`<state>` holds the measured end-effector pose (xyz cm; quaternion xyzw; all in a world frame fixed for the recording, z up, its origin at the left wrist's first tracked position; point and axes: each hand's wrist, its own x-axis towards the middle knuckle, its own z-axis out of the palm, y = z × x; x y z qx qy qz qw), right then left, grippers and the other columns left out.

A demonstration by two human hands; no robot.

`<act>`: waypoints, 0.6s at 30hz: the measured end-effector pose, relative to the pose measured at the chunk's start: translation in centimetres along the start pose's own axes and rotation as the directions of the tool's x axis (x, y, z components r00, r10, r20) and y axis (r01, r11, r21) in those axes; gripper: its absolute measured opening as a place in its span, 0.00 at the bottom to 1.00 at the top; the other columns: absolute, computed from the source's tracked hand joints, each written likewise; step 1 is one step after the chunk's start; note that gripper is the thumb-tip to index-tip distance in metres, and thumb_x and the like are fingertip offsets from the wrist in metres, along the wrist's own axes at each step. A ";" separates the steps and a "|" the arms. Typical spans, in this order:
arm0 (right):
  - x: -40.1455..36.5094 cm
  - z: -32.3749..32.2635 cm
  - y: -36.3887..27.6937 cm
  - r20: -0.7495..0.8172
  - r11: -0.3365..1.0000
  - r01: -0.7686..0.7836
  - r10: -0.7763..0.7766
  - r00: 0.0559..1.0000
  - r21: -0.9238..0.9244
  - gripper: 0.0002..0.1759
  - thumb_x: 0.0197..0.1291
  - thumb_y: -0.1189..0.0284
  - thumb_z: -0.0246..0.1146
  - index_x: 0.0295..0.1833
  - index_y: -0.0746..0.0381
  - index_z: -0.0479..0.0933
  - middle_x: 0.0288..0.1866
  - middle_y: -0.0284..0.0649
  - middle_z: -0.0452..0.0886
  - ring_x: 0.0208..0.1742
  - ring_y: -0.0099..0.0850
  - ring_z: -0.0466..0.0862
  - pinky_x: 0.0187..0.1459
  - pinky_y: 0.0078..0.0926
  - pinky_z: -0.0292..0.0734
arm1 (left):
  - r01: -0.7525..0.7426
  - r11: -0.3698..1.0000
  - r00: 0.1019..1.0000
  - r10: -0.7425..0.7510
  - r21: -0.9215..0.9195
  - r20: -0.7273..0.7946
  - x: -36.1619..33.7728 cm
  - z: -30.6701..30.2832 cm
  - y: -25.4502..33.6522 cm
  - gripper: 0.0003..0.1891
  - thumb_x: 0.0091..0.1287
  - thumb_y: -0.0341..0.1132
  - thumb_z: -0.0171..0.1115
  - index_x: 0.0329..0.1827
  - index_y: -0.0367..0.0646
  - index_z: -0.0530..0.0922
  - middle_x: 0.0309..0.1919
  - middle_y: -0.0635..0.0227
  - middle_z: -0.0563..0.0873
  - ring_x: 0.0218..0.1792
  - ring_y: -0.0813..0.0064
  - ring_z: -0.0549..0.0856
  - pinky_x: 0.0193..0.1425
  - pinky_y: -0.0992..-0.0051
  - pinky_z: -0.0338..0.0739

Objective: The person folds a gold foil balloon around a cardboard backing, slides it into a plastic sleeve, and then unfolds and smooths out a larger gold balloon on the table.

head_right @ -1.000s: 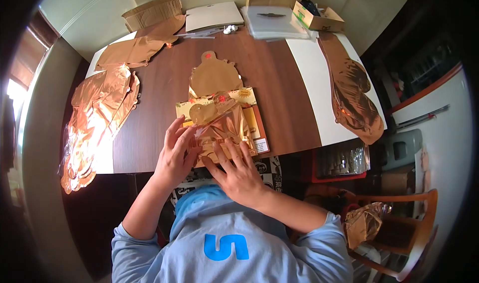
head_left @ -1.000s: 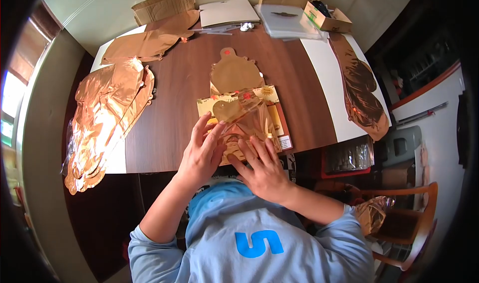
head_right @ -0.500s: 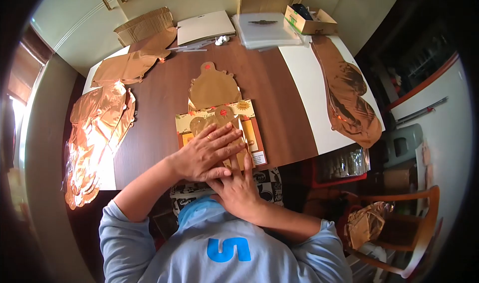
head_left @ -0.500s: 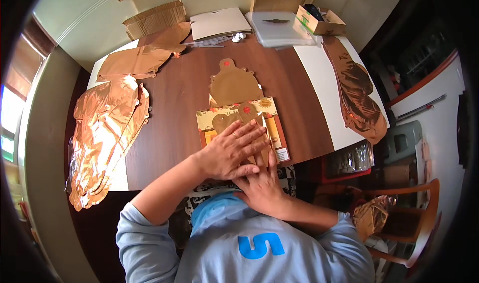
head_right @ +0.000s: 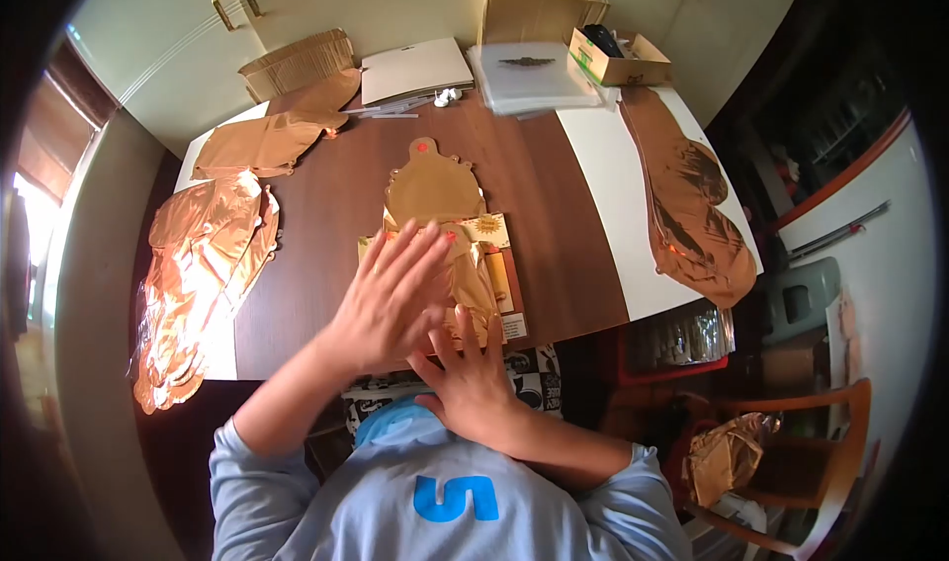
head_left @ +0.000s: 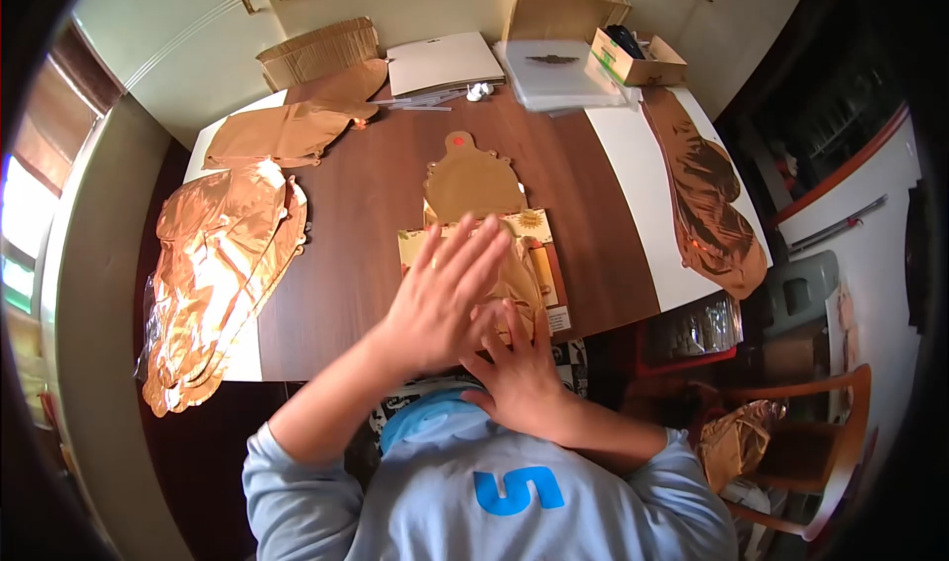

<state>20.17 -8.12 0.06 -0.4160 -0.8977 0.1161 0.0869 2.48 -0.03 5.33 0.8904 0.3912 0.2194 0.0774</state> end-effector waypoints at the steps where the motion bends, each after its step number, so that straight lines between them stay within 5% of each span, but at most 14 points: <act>1: 0.0 -1.0 0.1 -0.057 0.999 0.032 -0.034 0.998 -0.044 0.41 0.54 0.53 0.71 0.72 0.52 0.68 0.80 0.57 0.53 0.76 0.65 0.58 0.69 0.78 0.50 | 0.002 0.999 1.000 -0.002 -0.052 0.002 -1.6 0.0 1.4 0.40 0.71 0.53 0.56 0.79 0.38 0.58 0.79 0.49 0.60 0.79 0.47 0.57 0.81 0.48 0.46; 4: 0.9 -3.1 2.3 -0.135 0.983 0.019 0.005 0.991 0.182 0.33 0.58 0.60 0.68 0.68 0.57 0.72 0.74 0.59 0.64 0.69 0.60 0.70 0.70 0.63 0.60 | 0.042 0.990 0.999 -0.044 -0.131 -0.014 -5.2 1.9 3.5 0.41 0.71 0.57 0.56 0.79 0.37 0.59 0.79 0.47 0.59 0.79 0.45 0.56 0.81 0.49 0.46; 5: 1.5 -5.0 3.4 -0.218 0.986 0.034 0.003 0.976 0.165 0.27 0.60 0.66 0.64 0.65 0.62 0.73 0.63 0.56 0.77 0.57 0.52 0.81 0.61 0.49 0.74 | 0.088 0.990 0.995 -0.092 -0.110 -0.035 -5.7 2.7 3.5 0.41 0.70 0.56 0.56 0.78 0.37 0.60 0.78 0.48 0.60 0.79 0.47 0.58 0.81 0.49 0.47; 6: 2.6 -7.5 4.1 -0.173 0.933 -0.105 0.173 0.970 0.345 0.21 0.61 0.69 0.64 0.60 0.63 0.76 0.51 0.52 0.82 0.47 0.49 0.84 0.50 0.45 0.79 | 0.101 0.995 0.995 -0.100 -0.014 0.018 -5.9 3.2 3.3 0.41 0.70 0.56 0.57 0.78 0.38 0.61 0.78 0.49 0.60 0.79 0.48 0.59 0.81 0.49 0.48; 7: 3.2 -7.4 5.8 -0.410 0.960 -0.074 0.183 0.894 0.269 0.17 0.63 0.70 0.64 0.55 0.65 0.76 0.44 0.51 0.81 0.44 0.49 0.84 0.44 0.41 0.81 | 0.107 0.991 0.991 -0.112 0.081 0.069 -6.1 3.6 3.1 0.41 0.69 0.56 0.57 0.78 0.38 0.61 0.78 0.50 0.61 0.79 0.49 0.59 0.81 0.49 0.48; 9: 4.9 -7.5 10.6 -0.433 0.930 -0.225 0.337 0.836 0.289 0.16 0.64 0.67 0.66 0.51 0.66 0.79 0.45 0.50 0.83 0.42 0.47 0.85 0.43 0.41 0.81 | 0.097 0.978 0.987 -0.119 0.187 0.110 -6.4 4.5 3.0 0.41 0.67 0.55 0.60 0.78 0.42 0.63 0.78 0.54 0.63 0.78 0.52 0.61 0.81 0.50 0.50; 11: 6.7 -7.1 14.9 -0.183 0.806 -0.407 0.519 0.835 0.429 0.21 0.61 0.61 0.71 0.48 0.69 0.81 0.37 0.49 0.86 0.37 0.41 0.86 0.43 0.39 0.81 | 0.076 0.972 0.990 -0.100 0.222 0.099 -6.4 4.7 3.1 0.40 0.67 0.56 0.60 0.77 0.41 0.64 0.77 0.55 0.64 0.78 0.53 0.62 0.80 0.49 0.52; 12: 7.5 -7.0 16.1 -0.021 0.729 -0.446 0.533 0.846 0.519 0.16 0.65 0.64 0.69 0.45 0.67 0.80 0.32 0.39 0.84 0.31 0.24 0.81 0.33 0.25 0.79 | 0.064 0.969 0.991 -0.089 0.240 0.096 -6.4 4.8 3.2 0.39 0.67 0.56 0.60 0.76 0.41 0.65 0.77 0.55 0.64 0.78 0.53 0.62 0.80 0.49 0.53; 14: 8.4 -7.3 17.2 0.205 0.564 -0.504 0.509 0.836 0.654 0.13 0.65 0.64 0.69 0.42 0.64 0.80 0.31 0.35 0.83 0.27 0.20 0.78 0.27 0.19 0.75 | 0.059 0.973 0.993 -0.081 0.225 0.087 -6.4 4.7 3.2 0.40 0.65 0.54 0.63 0.77 0.43 0.64 0.77 0.56 0.64 0.78 0.53 0.62 0.81 0.50 0.52; 18: 8.8 -8.2 17.5 0.399 0.493 -0.547 0.379 0.835 0.676 0.12 0.64 0.66 0.69 0.42 0.63 0.79 0.30 0.34 0.82 0.22 0.17 0.76 0.21 0.14 0.67 | 0.035 0.979 0.992 -0.059 0.199 0.115 -6.4 4.6 2.9 0.42 0.62 0.52 0.66 0.78 0.44 0.64 0.77 0.57 0.64 0.78 0.54 0.62 0.81 0.51 0.51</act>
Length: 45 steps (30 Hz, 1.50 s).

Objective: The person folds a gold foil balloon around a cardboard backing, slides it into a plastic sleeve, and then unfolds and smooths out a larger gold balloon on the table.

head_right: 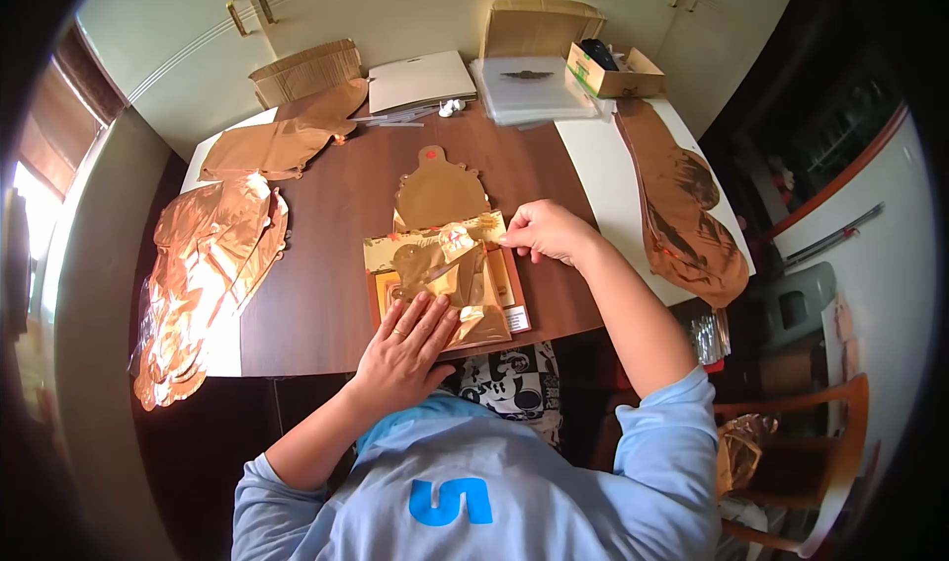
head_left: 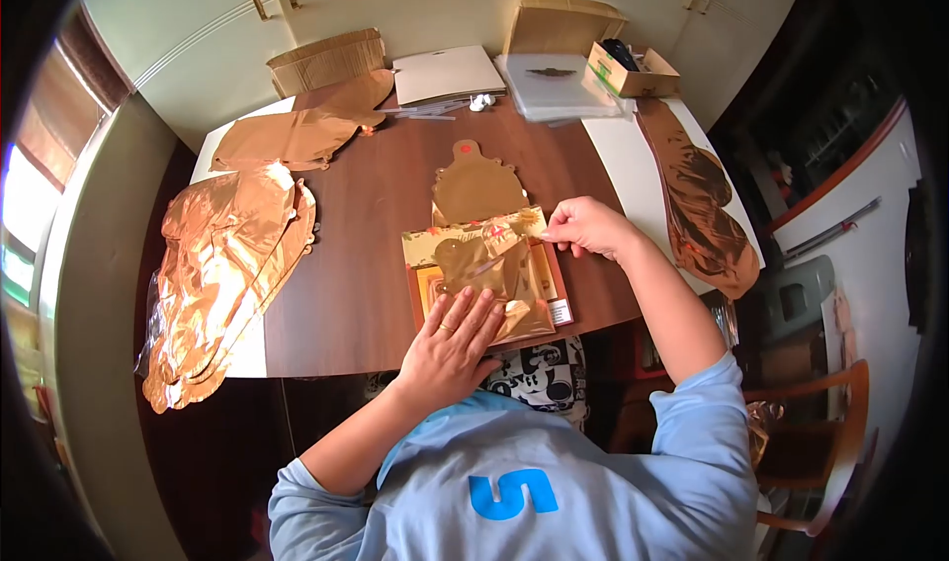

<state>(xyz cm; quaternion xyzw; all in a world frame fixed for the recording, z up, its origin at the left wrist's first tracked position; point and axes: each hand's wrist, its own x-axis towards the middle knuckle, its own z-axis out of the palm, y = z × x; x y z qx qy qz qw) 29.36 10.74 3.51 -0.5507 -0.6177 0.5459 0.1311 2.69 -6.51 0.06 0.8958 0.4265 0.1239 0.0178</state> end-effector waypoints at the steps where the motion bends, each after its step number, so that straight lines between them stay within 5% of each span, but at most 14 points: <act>1: -0.2 0.0 -0.2 0.015 1.000 -0.015 0.015 1.000 -0.001 0.12 0.64 0.66 0.69 0.42 0.63 0.79 0.30 0.34 0.81 0.20 0.17 0.76 0.20 0.14 0.66 | -0.006 1.000 1.000 0.006 0.000 0.008 0.0 0.0 -0.1 0.42 0.62 0.52 0.66 0.78 0.44 0.64 0.78 0.57 0.64 0.78 0.54 0.62 0.81 0.51 0.51; 9: 0.3 0.2 -0.4 0.103 0.985 -0.107 0.093 0.990 0.137 0.11 0.64 0.65 0.69 0.39 0.61 0.78 0.26 0.31 0.79 0.17 0.15 0.72 0.17 0.13 0.58 | -0.001 1.000 0.999 0.003 -0.032 0.046 0.2 -0.5 -0.1 0.43 0.62 0.51 0.66 0.78 0.43 0.62 0.78 0.57 0.63 0.78 0.53 0.62 0.81 0.51 0.52; 21: 0.2 1.1 -0.5 0.144 0.972 -0.063 0.031 0.989 0.227 0.08 0.65 0.69 0.67 0.43 0.63 0.79 0.29 0.30 0.81 0.19 0.16 0.77 0.18 0.14 0.63 | -0.002 0.998 1.000 0.004 -0.069 0.030 0.2 -0.6 -0.1 0.44 0.61 0.50 0.68 0.79 0.43 0.62 0.77 0.55 0.64 0.78 0.51 0.62 0.81 0.51 0.52; 26: 0.7 -0.7 -0.4 -0.177 0.955 0.262 -0.236 0.955 0.139 0.05 0.69 0.72 0.62 0.45 0.62 0.78 0.31 0.32 0.83 0.20 0.17 0.78 0.19 0.15 0.67 | -0.020 0.999 0.999 0.022 -0.036 0.040 0.5 -0.9 -0.1 0.44 0.60 0.50 0.69 0.79 0.49 0.61 0.78 0.55 0.62 0.78 0.51 0.61 0.81 0.50 0.52; 30: 0.7 -5.1 0.3 -0.477 0.901 0.373 -0.233 0.847 0.223 0.05 0.71 0.71 0.61 0.45 0.62 0.76 0.30 0.34 0.83 0.21 0.17 0.78 0.20 0.17 0.67 | -0.027 0.999 0.998 0.028 -0.025 0.051 0.4 -0.7 -0.1 0.44 0.60 0.51 0.69 0.80 0.52 0.61 0.78 0.56 0.62 0.78 0.51 0.60 0.81 0.49 0.51; 35: -1.5 -8.0 1.8 -0.608 0.902 0.332 -0.104 0.787 0.275 0.06 0.70 0.70 0.61 0.43 0.62 0.76 0.31 0.33 0.82 0.20 0.17 0.77 0.19 0.15 0.64 | -0.011 0.997 0.998 0.016 -0.079 0.068 0.4 -1.0 -0.1 0.44 0.60 0.50 0.69 0.80 0.51 0.61 0.78 0.57 0.63 0.78 0.51 0.61 0.80 0.49 0.52; 42: -3.5 -9.4 6.1 -0.593 0.988 -0.028 0.113 0.797 0.150 0.10 0.69 0.68 0.62 0.45 0.64 0.76 0.30 0.37 0.82 0.19 0.21 0.77 0.19 0.20 0.66 | 0.010 0.972 0.996 -0.031 -0.235 -0.084 -0.5 -1.6 -0.8 0.43 0.61 0.46 0.70 0.78 0.41 0.62 0.77 0.52 0.63 0.78 0.46 0.60 0.80 0.48 0.51; 43: -4.1 -8.5 6.5 -0.655 0.997 -0.035 0.069 0.752 0.064 0.14 0.69 0.66 0.62 0.49 0.66 0.76 0.30 0.39 0.82 0.21 0.25 0.79 0.23 0.26 0.72 | 0.052 0.972 0.993 -0.075 -0.229 -0.093 -1.1 -1.8 -0.9 0.44 0.60 0.45 0.71 0.77 0.39 0.62 0.76 0.48 0.63 0.77 0.44 0.60 0.80 0.47 0.51; 45: -5.8 -6.0 6.8 -0.800 0.898 -0.098 -0.327 0.503 -0.429 0.16 0.68 0.65 0.63 0.52 0.67 0.75 0.31 0.39 0.83 0.24 0.27 0.80 0.27 0.28 0.75 | 0.131 0.962 0.982 -0.159 -0.241 -0.098 -2.1 -2.4 -1.4 0.44 0.60 0.45 0.71 0.77 0.38 0.61 0.76 0.47 0.63 0.77 0.44 0.61 0.80 0.47 0.51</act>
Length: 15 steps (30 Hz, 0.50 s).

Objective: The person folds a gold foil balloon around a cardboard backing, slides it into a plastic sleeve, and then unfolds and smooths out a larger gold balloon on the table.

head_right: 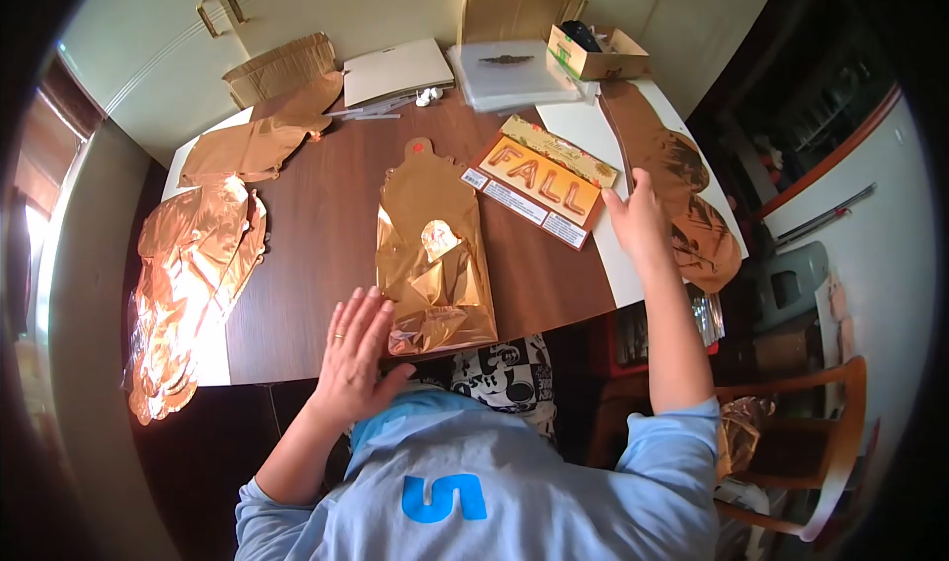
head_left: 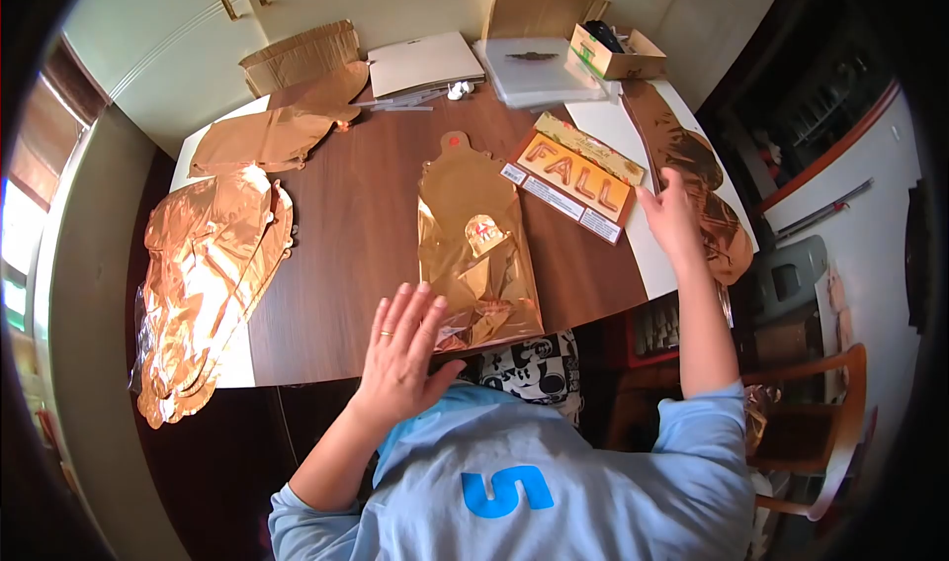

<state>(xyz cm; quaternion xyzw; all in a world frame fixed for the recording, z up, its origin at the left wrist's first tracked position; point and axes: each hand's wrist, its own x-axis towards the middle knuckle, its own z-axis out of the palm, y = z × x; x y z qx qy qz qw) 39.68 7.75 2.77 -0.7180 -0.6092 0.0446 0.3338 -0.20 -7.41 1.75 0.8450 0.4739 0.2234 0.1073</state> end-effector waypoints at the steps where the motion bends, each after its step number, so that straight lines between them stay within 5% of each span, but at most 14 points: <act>1: -1.6 -0.4 -0.6 -0.154 0.967 0.162 -0.193 0.969 -0.197 0.18 0.68 0.65 0.63 0.54 0.67 0.75 0.32 0.40 0.83 0.25 0.28 0.81 0.29 0.29 0.76 | 0.041 0.999 0.999 -0.041 -0.002 -0.012 -0.4 -0.2 -0.3 0.44 0.60 0.45 0.71 0.77 0.38 0.61 0.76 0.46 0.63 0.77 0.44 0.61 0.80 0.47 0.51; 3: -5.6 -2.2 -3.9 -0.015 0.948 0.302 -0.305 0.952 -0.101 0.20 0.65 0.65 0.68 0.54 0.68 0.76 0.32 0.40 0.83 0.29 0.28 0.82 0.32 0.32 0.78 | 0.055 0.998 0.998 -0.055 -0.029 -0.014 -1.2 -0.2 -1.0 0.44 0.60 0.45 0.71 0.77 0.37 0.61 0.75 0.46 0.64 0.77 0.45 0.62 0.80 0.46 0.51; 5: -9.1 -2.9 -6.8 0.459 0.951 -0.017 -0.134 0.878 0.310 0.19 0.62 0.66 0.71 0.51 0.68 0.77 0.30 0.39 0.83 0.29 0.25 0.82 0.31 0.28 0.78 | 0.042 0.998 0.999 -0.043 -0.049 -0.010 -1.4 -0.1 -1.6 0.45 0.59 0.45 0.71 0.77 0.37 0.60 0.75 0.46 0.65 0.77 0.45 0.63 0.80 0.46 0.51; 7: -10.9 -2.1 -8.1 0.729 0.842 -0.325 -0.112 0.675 0.431 0.17 0.62 0.67 0.72 0.48 0.69 0.78 0.28 0.37 0.83 0.26 0.21 0.81 0.27 0.24 0.76 | 0.023 0.999 1.000 -0.023 -0.045 -0.003 -0.9 -0.5 -1.6 0.46 0.58 0.44 0.72 0.77 0.36 0.60 0.74 0.47 0.67 0.76 0.46 0.63 0.80 0.47 0.51; 9: -11.4 -1.6 -9.8 0.813 0.873 -0.353 -0.080 0.577 0.337 0.15 0.64 0.69 0.70 0.48 0.69 0.78 0.29 0.33 0.81 0.26 0.15 0.77 0.22 0.15 0.71 | 0.012 0.999 1.000 -0.012 -0.040 0.009 -0.2 -0.7 -1.5 0.46 0.57 0.44 0.73 0.77 0.35 0.60 0.73 0.48 0.68 0.76 0.46 0.64 0.80 0.47 0.51; 15: -10.8 0.0 -10.4 0.877 0.875 -0.411 -0.033 0.479 0.257 0.15 0.62 0.68 0.72 0.43 0.69 0.77 0.27 0.33 0.81 0.23 0.15 0.76 0.21 0.15 0.69 | 0.015 0.999 1.000 -0.015 -0.047 0.006 0.3 -0.1 -2.1 0.48 0.58 0.47 0.73 0.77 0.36 0.59 0.72 0.51 0.70 0.75 0.49 0.66 0.80 0.47 0.53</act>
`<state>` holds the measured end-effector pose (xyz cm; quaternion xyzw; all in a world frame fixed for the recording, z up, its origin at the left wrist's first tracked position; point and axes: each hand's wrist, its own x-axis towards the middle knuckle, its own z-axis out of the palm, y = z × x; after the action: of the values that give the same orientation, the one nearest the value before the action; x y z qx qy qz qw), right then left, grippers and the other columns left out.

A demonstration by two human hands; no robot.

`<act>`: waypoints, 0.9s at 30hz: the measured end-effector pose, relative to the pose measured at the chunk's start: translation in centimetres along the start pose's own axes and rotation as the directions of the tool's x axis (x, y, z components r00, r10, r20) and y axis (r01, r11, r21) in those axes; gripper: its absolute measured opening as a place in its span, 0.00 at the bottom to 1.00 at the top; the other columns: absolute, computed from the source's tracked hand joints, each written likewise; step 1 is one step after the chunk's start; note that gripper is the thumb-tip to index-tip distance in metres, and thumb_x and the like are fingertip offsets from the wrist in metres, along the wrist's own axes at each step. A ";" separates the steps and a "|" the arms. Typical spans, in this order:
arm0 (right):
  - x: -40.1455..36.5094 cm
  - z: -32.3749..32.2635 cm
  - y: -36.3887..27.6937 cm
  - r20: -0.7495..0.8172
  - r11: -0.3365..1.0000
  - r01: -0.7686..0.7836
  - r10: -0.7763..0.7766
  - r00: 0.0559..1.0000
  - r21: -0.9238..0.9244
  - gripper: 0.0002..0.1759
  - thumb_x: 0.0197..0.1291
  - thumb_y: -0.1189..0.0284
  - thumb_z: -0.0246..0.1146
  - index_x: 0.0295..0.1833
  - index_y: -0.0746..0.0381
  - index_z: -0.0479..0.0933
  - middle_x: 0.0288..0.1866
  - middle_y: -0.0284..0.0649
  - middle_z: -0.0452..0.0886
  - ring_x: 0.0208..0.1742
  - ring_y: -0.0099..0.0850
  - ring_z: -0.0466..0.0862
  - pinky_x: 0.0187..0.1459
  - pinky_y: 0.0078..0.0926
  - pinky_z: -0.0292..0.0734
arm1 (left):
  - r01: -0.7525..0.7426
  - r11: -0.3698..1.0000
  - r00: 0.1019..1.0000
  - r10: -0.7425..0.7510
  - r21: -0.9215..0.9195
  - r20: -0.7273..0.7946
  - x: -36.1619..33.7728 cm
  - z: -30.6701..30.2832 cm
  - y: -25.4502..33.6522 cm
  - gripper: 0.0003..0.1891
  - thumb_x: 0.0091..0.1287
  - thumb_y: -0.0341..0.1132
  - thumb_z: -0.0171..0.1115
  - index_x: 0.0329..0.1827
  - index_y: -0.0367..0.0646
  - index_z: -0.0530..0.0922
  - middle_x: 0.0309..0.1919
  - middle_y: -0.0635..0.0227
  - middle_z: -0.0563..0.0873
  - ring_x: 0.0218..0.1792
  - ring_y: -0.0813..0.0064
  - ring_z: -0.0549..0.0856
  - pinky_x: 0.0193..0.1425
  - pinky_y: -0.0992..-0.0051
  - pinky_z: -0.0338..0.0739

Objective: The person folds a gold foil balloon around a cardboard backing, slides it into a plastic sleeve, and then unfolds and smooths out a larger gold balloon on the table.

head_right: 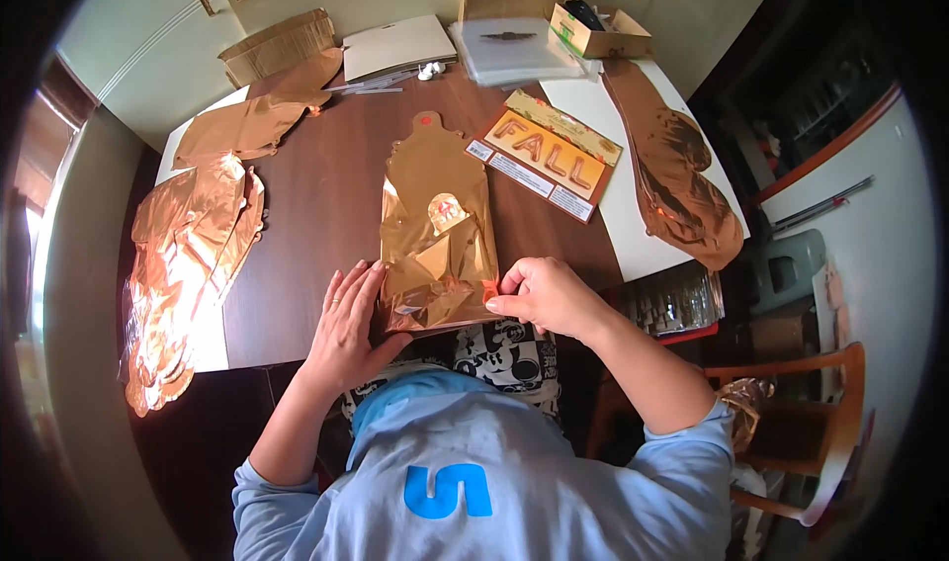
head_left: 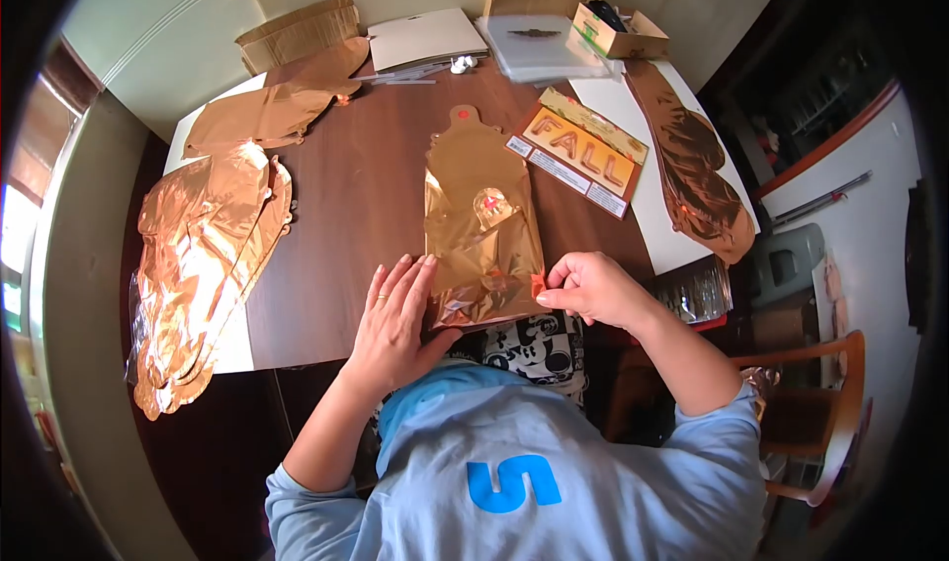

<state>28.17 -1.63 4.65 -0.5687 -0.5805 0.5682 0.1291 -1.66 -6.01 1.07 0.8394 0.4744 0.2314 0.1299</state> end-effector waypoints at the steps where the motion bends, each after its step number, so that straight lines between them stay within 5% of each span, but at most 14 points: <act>1: 0.0 0.0 -0.1 0.021 1.000 -0.016 0.017 1.000 -0.008 0.15 0.62 0.68 0.72 0.42 0.69 0.77 0.26 0.33 0.81 0.23 0.15 0.76 0.20 0.15 0.69 | 0.004 1.000 1.000 -0.004 0.003 0.000 -0.1 0.0 0.1 0.48 0.58 0.47 0.73 0.77 0.36 0.59 0.72 0.51 0.70 0.75 0.50 0.66 0.79 0.47 0.53; 16: 0.0 1.1 -0.3 0.197 0.984 -0.143 0.120 0.973 0.107 0.13 0.61 0.68 0.72 0.42 0.67 0.82 0.28 0.32 0.82 0.25 0.16 0.78 0.22 0.15 0.70 | 0.026 0.998 0.999 -0.027 0.060 0.020 -0.3 0.5 0.2 0.47 0.62 0.50 0.69 0.79 0.38 0.56 0.73 0.51 0.69 0.76 0.50 0.64 0.80 0.47 0.51; 27: -0.8 1.0 1.2 0.049 0.992 -0.091 0.087 0.995 0.088 0.10 0.63 0.71 0.69 0.40 0.68 0.82 0.28 0.33 0.82 0.24 0.16 0.78 0.19 0.15 0.66 | 0.116 0.988 0.993 -0.115 -0.105 0.016 0.4 -1.0 -0.6 0.53 0.53 0.50 0.77 0.78 0.39 0.57 0.75 0.47 0.63 0.78 0.48 0.59 0.81 0.47 0.50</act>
<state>28.22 -3.15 3.74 -0.5747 -0.5312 0.6117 0.1158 -2.44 -5.36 1.82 0.8034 0.5088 0.2441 0.1900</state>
